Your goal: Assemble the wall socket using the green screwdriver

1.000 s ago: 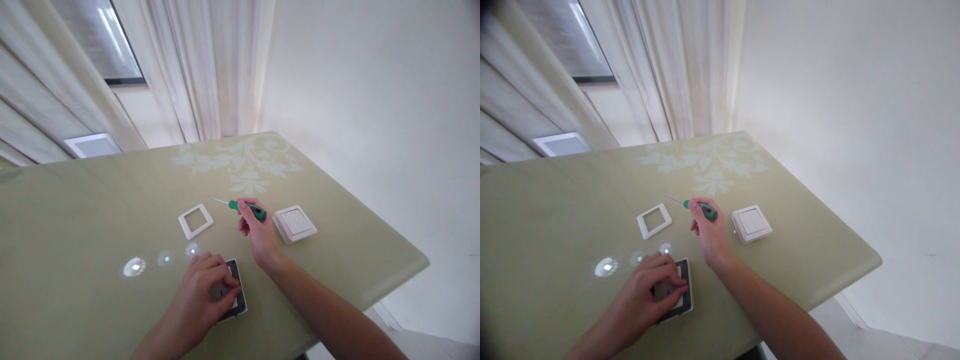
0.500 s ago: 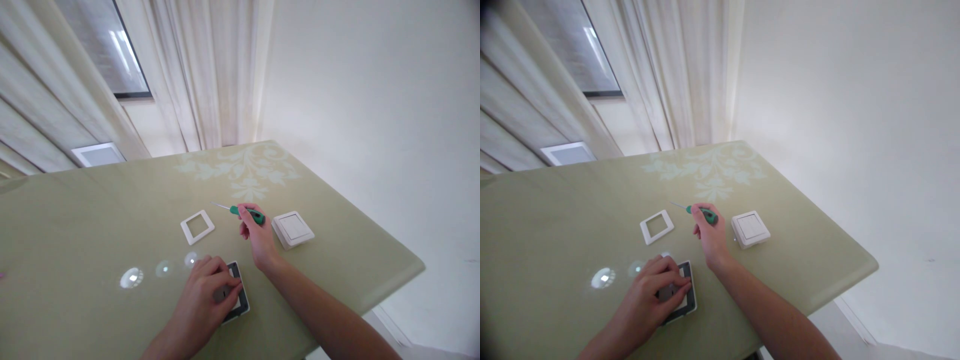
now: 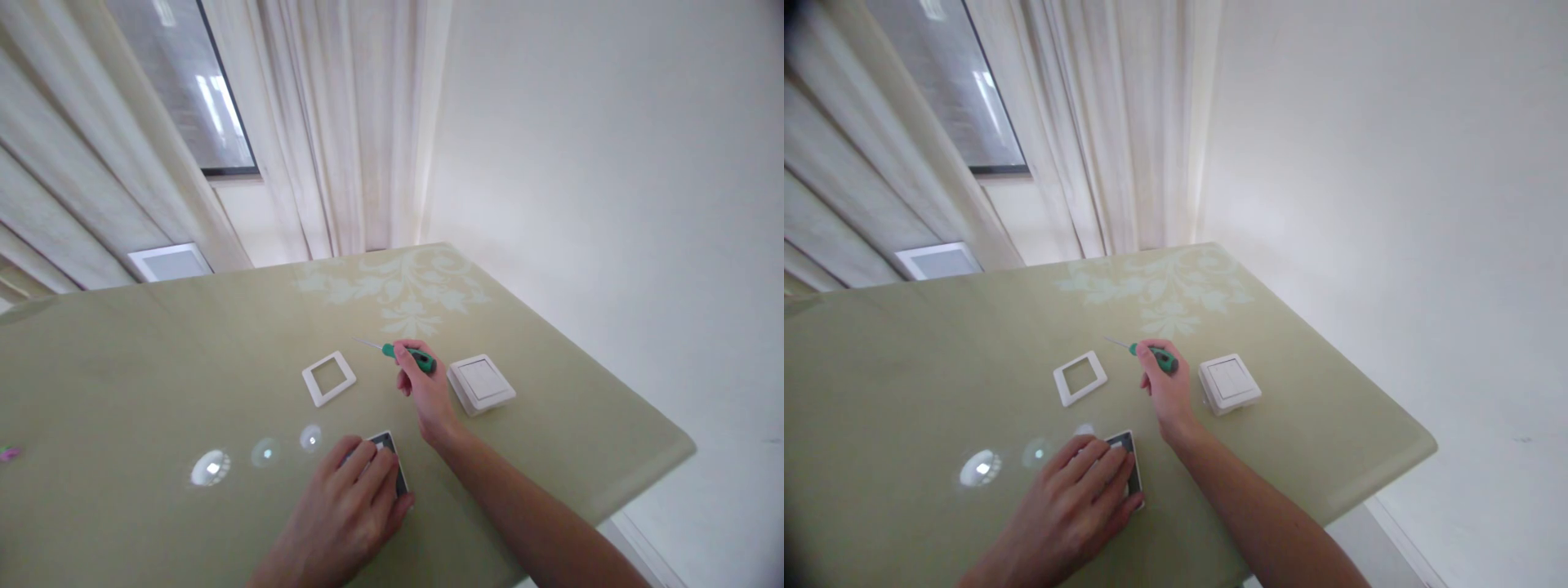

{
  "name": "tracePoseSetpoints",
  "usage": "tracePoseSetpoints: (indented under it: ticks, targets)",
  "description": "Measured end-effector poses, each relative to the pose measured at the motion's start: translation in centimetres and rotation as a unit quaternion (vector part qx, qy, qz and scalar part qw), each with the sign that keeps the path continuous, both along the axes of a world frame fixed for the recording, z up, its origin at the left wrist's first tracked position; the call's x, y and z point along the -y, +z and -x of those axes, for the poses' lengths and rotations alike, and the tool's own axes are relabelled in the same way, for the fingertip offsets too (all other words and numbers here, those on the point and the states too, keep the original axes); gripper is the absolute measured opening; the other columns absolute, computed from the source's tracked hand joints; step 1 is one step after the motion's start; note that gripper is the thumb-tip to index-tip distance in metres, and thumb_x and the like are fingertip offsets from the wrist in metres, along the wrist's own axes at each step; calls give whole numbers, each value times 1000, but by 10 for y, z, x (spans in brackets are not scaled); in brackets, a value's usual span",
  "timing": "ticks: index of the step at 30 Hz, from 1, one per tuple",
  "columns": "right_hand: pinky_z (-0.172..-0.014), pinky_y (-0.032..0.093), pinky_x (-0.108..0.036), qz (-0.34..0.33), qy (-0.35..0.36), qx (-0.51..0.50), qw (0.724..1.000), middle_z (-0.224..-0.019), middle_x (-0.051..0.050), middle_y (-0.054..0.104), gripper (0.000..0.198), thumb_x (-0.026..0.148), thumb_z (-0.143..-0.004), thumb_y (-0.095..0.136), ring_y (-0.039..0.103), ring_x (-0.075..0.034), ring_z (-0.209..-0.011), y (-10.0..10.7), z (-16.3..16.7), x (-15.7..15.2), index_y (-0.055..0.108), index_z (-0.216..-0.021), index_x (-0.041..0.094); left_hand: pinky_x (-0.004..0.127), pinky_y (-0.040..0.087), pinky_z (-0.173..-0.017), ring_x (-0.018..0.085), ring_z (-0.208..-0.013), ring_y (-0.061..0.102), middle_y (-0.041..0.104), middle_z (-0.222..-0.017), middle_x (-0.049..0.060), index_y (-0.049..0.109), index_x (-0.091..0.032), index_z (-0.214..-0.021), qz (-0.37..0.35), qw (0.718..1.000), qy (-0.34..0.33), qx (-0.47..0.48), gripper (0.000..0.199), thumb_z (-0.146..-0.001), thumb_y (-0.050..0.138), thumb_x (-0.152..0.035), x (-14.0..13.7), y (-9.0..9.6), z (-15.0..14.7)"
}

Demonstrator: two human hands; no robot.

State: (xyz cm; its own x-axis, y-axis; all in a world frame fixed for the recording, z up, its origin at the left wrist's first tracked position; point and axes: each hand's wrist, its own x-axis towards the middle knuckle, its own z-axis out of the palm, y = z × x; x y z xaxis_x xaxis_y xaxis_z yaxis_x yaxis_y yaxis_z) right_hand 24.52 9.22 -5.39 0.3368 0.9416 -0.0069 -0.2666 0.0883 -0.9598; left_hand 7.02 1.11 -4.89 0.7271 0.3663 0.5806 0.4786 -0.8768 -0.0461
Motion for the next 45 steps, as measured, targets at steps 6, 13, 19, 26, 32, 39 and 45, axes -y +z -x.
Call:
tracePoseSetpoints:
  ticks: [6,13,19,26,32,39,45]
  targets:
    - [-48,34,-24,-15,1,17,1000,-62,4,61,44,61,-85,86,51,-11,-52,2,-2,0,76,-98,20,53,63,-94,36,-111,75,79,-125,14,73,-16,-120,90,994,49,-31,38,-94,83,-42,1,-2,5]
    - [-52,43,-26,-71,-7,78,994,-66,1,67,38,57,-90,83,59,-14,-57,7,-9,1,79,-100,21,50,65,-99,34,-121,74,75,-142,12,66,-26,-139,139,987,84,-18,42,-99,77,-36,-24,-15,64]
    - [-50,47,-29,-199,-58,160,965,-91,-3,70,26,47,-96,81,63,-13,-57,27,-9,12,75,-87,23,50,59,-114,34,-137,66,65,-155,14,48,-25,-163,211,967,132,60,72,-99,76,-40,-30,-31,94]
    - [-57,44,-29,-268,87,333,900,-63,2,59,34,36,-97,76,52,-12,-56,108,34,12,62,-69,23,50,57,-116,34,-141,60,60,-157,14,46,-28,-163,293,943,128,95,74,-98,78,-40,-31,-29,92]
    - [-54,38,-25,-239,196,299,903,-60,5,51,32,28,-96,69,44,-10,-55,106,60,-10,57,-66,23,51,57,-117,34,-141,60,58,-159,13,45,-31,-164,309,938,124,93,73,-99,77,-39,-29,-27,94]
    - [-52,37,-25,-221,190,285,913,-59,5,50,34,29,-95,70,42,-10,-54,107,51,-14,56,-65,23,55,57,-117,36,-146,57,57,-162,9,65,-36,-149,283,949,109,83,50,-100,75,-33,-25,-27,94]
    - [-52,39,-25,-205,208,292,911,-60,4,53,34,29,-96,70,44,-10,-53,109,52,-11,58,-65,23,50,57,-118,33,-143,61,64,-155,10,55,-32,-158,281,947,121,102,61,-100,75,-35,-24,-29,94]
